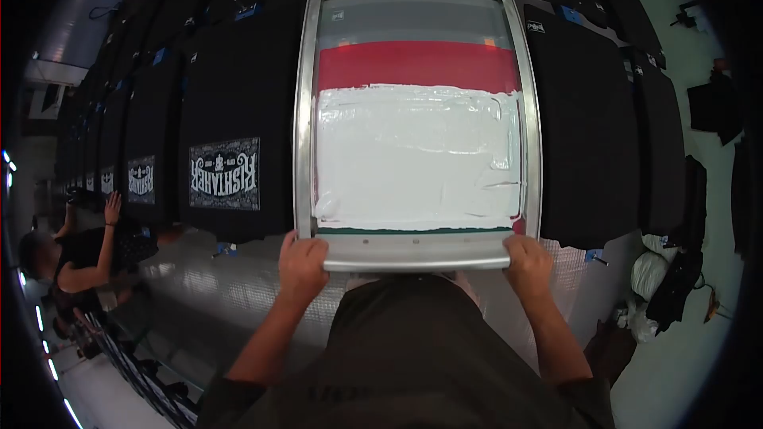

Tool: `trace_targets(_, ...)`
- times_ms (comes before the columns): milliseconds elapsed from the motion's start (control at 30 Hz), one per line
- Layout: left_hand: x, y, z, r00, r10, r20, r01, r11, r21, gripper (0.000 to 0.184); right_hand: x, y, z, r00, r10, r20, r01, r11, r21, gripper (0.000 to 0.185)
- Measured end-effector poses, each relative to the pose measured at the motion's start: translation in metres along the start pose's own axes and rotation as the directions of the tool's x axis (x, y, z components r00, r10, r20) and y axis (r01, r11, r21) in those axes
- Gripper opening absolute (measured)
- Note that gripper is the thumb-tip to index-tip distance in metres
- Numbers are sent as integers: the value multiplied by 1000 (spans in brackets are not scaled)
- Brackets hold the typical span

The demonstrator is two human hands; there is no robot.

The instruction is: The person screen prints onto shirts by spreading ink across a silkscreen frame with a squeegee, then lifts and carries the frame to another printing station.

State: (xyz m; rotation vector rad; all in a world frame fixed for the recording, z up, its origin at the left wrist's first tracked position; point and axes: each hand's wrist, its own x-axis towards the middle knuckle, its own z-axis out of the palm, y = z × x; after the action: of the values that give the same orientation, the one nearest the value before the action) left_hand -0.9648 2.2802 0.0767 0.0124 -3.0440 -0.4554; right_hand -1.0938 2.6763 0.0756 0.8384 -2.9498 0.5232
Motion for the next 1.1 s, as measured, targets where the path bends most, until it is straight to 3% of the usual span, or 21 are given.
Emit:
trace_targets(67,8,-7,13,985,48,-163,-49,999,0,26,16,14,19,997,-36,-75,30,996,-79,19)
trace_targets(100,30,-15,14,986,83,-142,-74,995,69,29,24,22,25,987,-84,-138,62,985,-158,16)
trace_targets(167,90,-39,25,953,160,-257,-147,987,66,27,79,41,35,988,-64,-141,36,981,-190,15)
trace_targets(233,152,-58,27,967,148,-209,-118,982,149,22,140,60,38,985,-70,-156,41,982,-182,14)
trace_targets(333,210,-62,-7,999,48,-15,-48,997,60,18,201,49,0,994,69,79,-57,988,-144,25)
trace_targets(400,197,-48,-33,995,-36,89,31,998,48,19,189,46,-10,982,101,160,-72,981,-178,27)
trace_targets(467,146,-34,-51,991,11,136,-27,992,121,15,140,25,-29,978,110,179,-83,984,-155,27)
trace_targets(500,116,-24,-53,994,109,11,-109,994,31,5,106,24,-26,985,82,150,-60,987,-146,26)
trace_targets(533,90,-15,-52,994,107,13,-105,989,-109,7,76,16,-27,992,55,116,-47,996,-70,26)
trace_targets(567,64,-4,-46,997,83,-2,-82,995,-64,10,48,18,-17,996,21,84,-19,1000,-25,27)
trace_targets(600,40,-2,-32,981,-10,193,9,1000,5,18,24,20,-9,990,38,134,-34,999,-29,24)
trace_targets(667,1,13,-4,999,-9,-32,10,999,32,27,8,7,-4,998,41,-44,-42,999,-24,16)
trace_targets(700,-5,16,-2,999,-24,-32,25,1000,13,30,4,6,-1,995,17,-94,-17,1000,1,15)
trace_targets(767,3,13,4,998,-33,-57,33,999,-6,30,13,8,4,990,-24,-137,21,999,-27,14)
trace_targets(833,38,-22,28,977,75,-199,-72,997,23,29,43,36,26,990,-46,-136,29,991,-129,15)
trace_targets(867,72,-30,31,961,104,-256,-81,992,97,27,70,45,32,994,-7,-110,-11,986,-164,26)
trace_targets(933,135,-56,37,971,118,-209,-86,984,157,22,134,57,29,999,48,-20,-51,983,-174,29)
trace_targets(967,167,-63,27,987,83,-137,-70,993,100,18,162,66,33,997,23,-79,-35,987,-156,28)
trace_targets(1000,192,-59,8,999,33,-27,-30,993,117,16,187,52,11,996,86,11,-84,988,-130,28)
trace_targets(1033,207,-56,-6,998,-29,48,24,995,97,14,200,49,-3,985,106,134,-82,982,-172,32)
trace_targets(1100,187,-40,-32,993,-34,116,22,994,108,14,187,47,-11,990,83,118,-59,979,-194,32)
